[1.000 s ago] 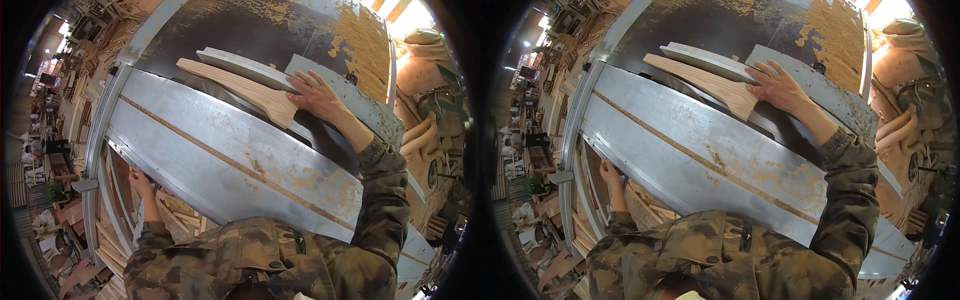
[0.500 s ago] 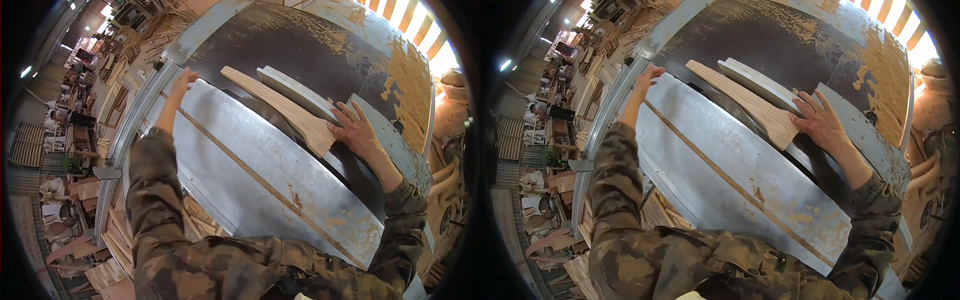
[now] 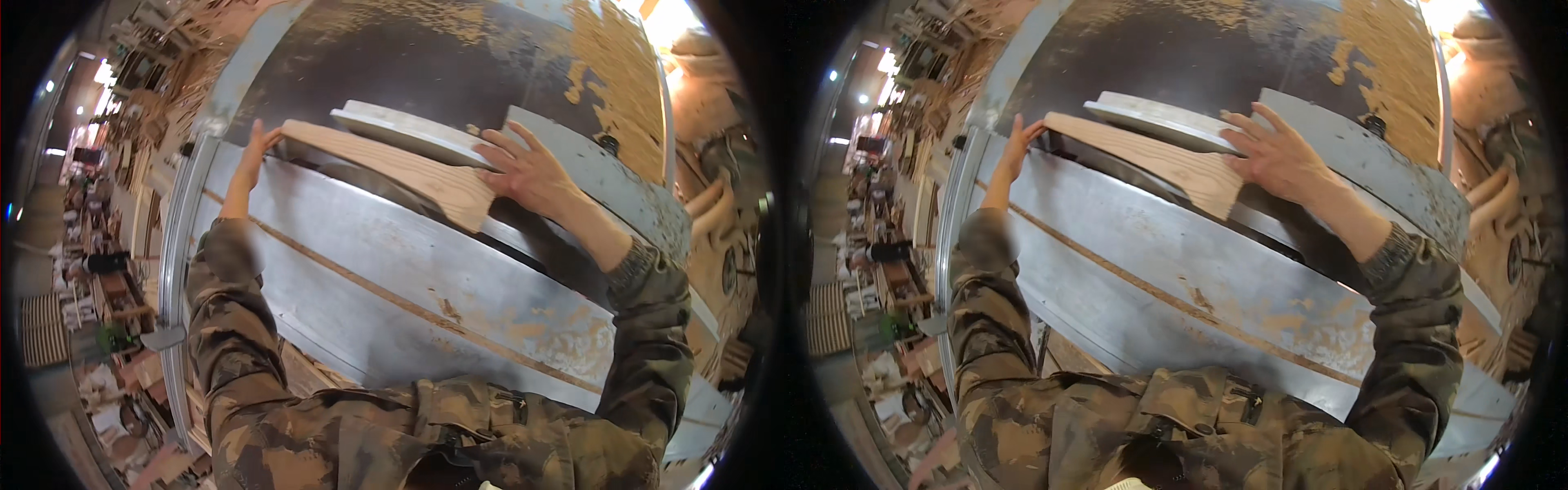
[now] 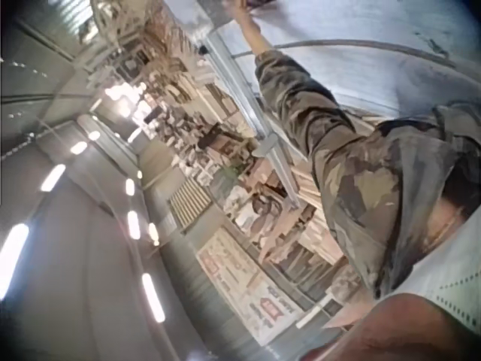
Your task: The person picks up wooden furniture legs from a pile, shapes them using a sliding table saw, and places the cut pieces onto a stack.
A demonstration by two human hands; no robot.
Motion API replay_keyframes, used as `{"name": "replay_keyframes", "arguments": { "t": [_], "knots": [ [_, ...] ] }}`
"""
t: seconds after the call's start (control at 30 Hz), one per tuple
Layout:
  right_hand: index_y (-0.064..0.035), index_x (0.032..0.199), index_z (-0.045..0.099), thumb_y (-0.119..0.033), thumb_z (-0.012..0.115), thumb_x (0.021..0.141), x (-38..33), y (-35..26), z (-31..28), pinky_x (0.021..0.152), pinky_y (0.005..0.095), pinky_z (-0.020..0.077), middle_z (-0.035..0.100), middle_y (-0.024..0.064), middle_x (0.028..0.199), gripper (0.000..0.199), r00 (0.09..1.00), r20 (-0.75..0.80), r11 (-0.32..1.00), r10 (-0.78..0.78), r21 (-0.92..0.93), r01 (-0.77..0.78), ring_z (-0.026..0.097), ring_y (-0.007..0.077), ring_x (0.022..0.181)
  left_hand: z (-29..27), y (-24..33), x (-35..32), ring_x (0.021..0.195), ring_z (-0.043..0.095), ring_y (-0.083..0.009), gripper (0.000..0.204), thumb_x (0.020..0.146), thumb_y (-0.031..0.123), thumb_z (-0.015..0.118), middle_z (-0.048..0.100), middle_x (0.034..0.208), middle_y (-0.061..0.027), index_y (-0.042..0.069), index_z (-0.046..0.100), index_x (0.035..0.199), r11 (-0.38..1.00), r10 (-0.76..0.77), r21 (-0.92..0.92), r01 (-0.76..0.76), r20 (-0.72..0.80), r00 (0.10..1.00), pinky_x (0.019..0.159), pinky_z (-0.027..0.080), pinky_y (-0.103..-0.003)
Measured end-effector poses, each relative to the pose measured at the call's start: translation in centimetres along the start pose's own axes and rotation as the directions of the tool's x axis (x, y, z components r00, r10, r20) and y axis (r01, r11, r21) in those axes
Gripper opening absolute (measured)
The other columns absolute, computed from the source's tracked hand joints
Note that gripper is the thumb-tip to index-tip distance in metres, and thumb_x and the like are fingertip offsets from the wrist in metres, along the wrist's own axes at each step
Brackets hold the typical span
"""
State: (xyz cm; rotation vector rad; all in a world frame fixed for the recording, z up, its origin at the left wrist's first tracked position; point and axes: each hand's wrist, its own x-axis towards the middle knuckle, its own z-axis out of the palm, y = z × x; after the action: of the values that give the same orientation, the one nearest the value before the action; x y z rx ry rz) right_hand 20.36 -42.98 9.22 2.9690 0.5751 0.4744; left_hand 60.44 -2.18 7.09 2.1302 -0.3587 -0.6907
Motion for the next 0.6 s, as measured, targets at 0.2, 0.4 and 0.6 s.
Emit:
{"name": "replay_keyframes", "arguments": {
  "t": [0.2,0.4,0.6],
  "knots": [
    [-0.0209,0.125,0.068,-0.022,0.066,0.090,-1.5,0.9,-0.4,0.120,0.0466,0.0302,0.053,0.0048,0.144,0.035,0.992,0.110,0.972,0.062,0.217,-0.085,0.042,0.0260,0.140,1.0,-0.1,0.9,0.152,0.021,-0.0236,0.090,0.098,0.075,0.013,0.050,0.152,-0.0102,0.010,0.048,0.150,0.997,0.007,-0.074,-0.007,-0.003,1.000,0.120,-0.009,-0.052],
    [-0.0195,0.132,0.062,-0.017,0.077,0.079,-6.1,2.3,-4.7,0.116,0.0482,0.0370,0.045,0.0066,0.151,0.056,0.945,0.000,0.883,0.328,0.356,-0.306,0.041,0.0307,0.140,0.2,-0.3,0.5,0.153,0.017,-0.0244,0.084,0.099,0.072,0.012,0.047,0.154,-0.0065,0.016,0.046,0.151,0.999,-0.009,-0.039,0.009,-0.011,1.000,0.117,-0.009,-0.058],
    [-0.0224,0.126,0.064,-0.024,0.069,0.087,-3.8,0.7,-1.4,0.120,0.0462,0.0308,0.043,0.0047,0.153,0.039,0.994,0.004,0.976,0.108,0.189,-0.107,0.036,0.0280,0.144,0.3,-0.2,1.0,0.153,0.016,-0.0247,0.086,0.098,0.074,0.012,0.047,0.155,-0.0066,0.015,0.044,0.153,0.999,-0.032,-0.042,0.031,-0.018,0.999,0.117,-0.010,-0.060]
  ]
}}
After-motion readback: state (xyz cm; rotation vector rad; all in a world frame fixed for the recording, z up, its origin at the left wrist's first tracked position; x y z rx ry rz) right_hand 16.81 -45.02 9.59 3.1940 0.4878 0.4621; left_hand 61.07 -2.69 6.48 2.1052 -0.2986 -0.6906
